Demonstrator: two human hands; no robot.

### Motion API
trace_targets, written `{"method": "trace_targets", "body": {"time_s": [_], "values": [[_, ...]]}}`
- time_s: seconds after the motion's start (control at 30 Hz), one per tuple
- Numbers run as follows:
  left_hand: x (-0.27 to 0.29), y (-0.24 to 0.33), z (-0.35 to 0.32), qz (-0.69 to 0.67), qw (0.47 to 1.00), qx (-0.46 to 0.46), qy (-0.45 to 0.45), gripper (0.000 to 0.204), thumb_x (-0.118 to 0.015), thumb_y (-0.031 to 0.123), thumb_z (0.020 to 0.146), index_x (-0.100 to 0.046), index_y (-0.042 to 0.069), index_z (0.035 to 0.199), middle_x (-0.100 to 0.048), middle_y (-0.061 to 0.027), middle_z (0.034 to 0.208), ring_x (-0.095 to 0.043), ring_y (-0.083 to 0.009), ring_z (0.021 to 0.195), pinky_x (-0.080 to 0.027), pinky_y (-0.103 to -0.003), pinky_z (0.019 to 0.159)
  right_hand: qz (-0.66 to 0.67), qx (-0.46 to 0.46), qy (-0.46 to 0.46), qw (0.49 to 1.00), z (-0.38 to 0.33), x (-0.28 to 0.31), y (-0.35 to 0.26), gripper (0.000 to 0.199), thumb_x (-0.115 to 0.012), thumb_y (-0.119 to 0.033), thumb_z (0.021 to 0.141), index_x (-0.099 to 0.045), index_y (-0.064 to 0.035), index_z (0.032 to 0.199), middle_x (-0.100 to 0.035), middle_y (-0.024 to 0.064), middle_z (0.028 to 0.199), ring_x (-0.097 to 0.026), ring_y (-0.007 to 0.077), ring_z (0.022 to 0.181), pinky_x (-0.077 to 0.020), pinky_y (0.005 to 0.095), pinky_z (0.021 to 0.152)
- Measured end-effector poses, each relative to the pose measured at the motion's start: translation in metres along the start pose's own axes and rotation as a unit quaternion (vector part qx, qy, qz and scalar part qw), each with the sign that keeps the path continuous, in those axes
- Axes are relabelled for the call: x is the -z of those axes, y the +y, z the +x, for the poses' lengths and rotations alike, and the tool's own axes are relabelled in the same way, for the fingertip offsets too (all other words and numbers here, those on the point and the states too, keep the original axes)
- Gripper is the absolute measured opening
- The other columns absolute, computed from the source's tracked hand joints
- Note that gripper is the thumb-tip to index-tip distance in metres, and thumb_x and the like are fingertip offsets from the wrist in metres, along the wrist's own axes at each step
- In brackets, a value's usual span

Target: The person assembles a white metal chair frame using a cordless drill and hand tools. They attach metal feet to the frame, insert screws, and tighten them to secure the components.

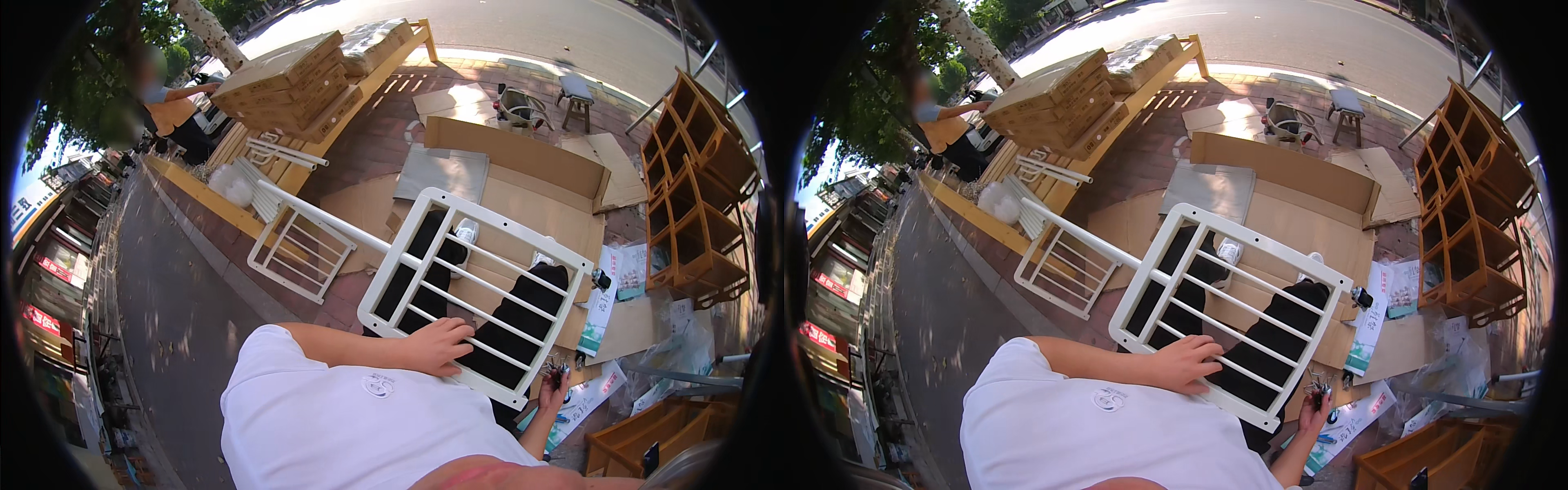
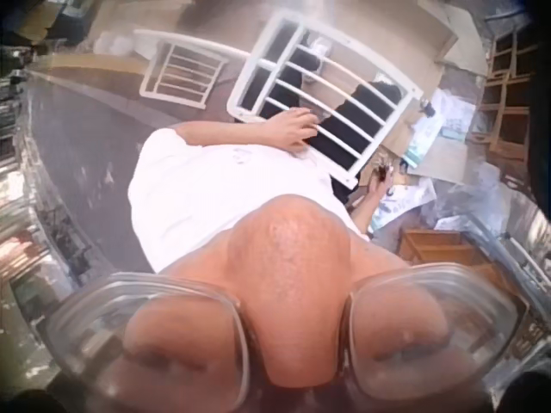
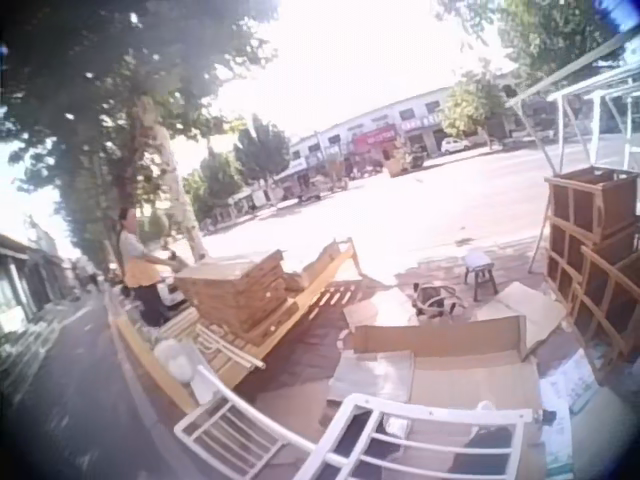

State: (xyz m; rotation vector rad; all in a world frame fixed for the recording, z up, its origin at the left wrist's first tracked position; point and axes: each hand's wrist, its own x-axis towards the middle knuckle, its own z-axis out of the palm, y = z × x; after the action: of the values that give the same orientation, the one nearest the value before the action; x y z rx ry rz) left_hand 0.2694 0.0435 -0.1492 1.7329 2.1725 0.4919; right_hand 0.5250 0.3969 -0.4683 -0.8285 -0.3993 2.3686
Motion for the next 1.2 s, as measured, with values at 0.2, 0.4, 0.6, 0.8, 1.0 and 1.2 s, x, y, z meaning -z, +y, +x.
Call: {"method": "trace_targets", "body": {"time_s": [0.2, 0.4, 0.6, 0.8, 1.0, 1.2], "values": [[0.011, -0.002, -0.023, 0.065, 0.997, 0.003, -0.046, 0.059, -0.082, 0.050, 0.078, -0.068, 0.009, 0.118, -0.051, -0.0199, 0.139, -0.047, -0.0361, 0.130, -0.035, -0.051, 0.108, -0.130, 0.041, -0.081, 0.987, 0.000, -0.046, -0.035, 0.029, -0.068, -0.026, 0.103, -0.058, -0.0110, 0.126, -0.064, 0.0034, 0.100, -0.067, 0.0173, 0.087, -0.0596, 0.0337, 0.076], [0.005, -0.006, -0.018, 0.025, 0.998, -0.005, -0.052, 0.048, -0.083, 0.050, 0.073, -0.077, 0.012, 0.103, -0.053, -0.0239, 0.135, -0.047, -0.0371, 0.129, -0.034, -0.051, 0.108, -0.182, 0.017, -0.085, 0.979, -0.022, -0.074, -0.050, 0.041, -0.063, -0.028, 0.105, -0.051, -0.0143, 0.142, -0.063, 0.0040, 0.113, -0.068, 0.0193, 0.093, -0.0604, 0.0312, 0.070], [0.004, -0.029, -0.010, 0.002, 0.998, -0.067, 0.018, 0.039, -0.086, 0.043, 0.068, -0.080, 0.012, 0.092, -0.054, -0.0249, 0.129, -0.049, -0.0383, 0.125, -0.035, -0.051, 0.105, -0.213, 0.017, -0.017, 0.977, -0.034, -0.064, -0.036, 0.041, -0.065, -0.024, 0.100, -0.055, -0.0134, 0.139, -0.066, 0.0041, 0.119, -0.067, 0.0165, 0.075, -0.0510, 0.0239, 0.050], [0.014, -0.038, 0.014, -0.007, 0.998, -0.051, 0.048, 0.040, -0.089, 0.040, 0.065, -0.080, 0.013, 0.093, -0.054, -0.0245, 0.129, -0.048, -0.0395, 0.125, -0.035, -0.049, 0.104, -0.299, 0.023, -0.055, 0.952, -0.029, -0.073, -0.027, 0.040, -0.064, -0.011, 0.098, -0.054, -0.0110, 0.137, -0.066, 0.0080, 0.112, -0.061, 0.0140, 0.062, -0.0426, 0.0236, 0.042], [0.018, -0.050, 0.021, -0.017, 0.998, -0.044, 0.048, 0.039, -0.090, 0.040, 0.064, -0.080, 0.013, 0.089, -0.054, -0.0250, 0.131, -0.048, -0.0395, 0.125, -0.034, -0.049, 0.105, -0.345, 0.028, -0.078, 0.935, -0.044, -0.116, -0.026, 0.022, -0.063, -0.004, 0.095, -0.053, -0.0098, 0.113, -0.060, 0.0054, 0.089, -0.058, 0.0136, 0.056, -0.0394, 0.0224, 0.040], [0.025, -0.044, 0.032, -0.008, 0.998, -0.046, 0.043, 0.040, -0.094, 0.035, 0.059, -0.080, 0.011, 0.089, -0.055, -0.0243, 0.131, -0.051, -0.0378, 0.123, -0.036, -0.050, 0.104, -0.458, 0.049, -0.100, 0.882, -0.064, -0.130, -0.041, 0.022, -0.067, -0.001, 0.088, -0.057, -0.0075, 0.107, -0.061, 0.0037, 0.081, -0.059, 0.0104, 0.056, -0.0400, 0.0220, 0.044]]}}
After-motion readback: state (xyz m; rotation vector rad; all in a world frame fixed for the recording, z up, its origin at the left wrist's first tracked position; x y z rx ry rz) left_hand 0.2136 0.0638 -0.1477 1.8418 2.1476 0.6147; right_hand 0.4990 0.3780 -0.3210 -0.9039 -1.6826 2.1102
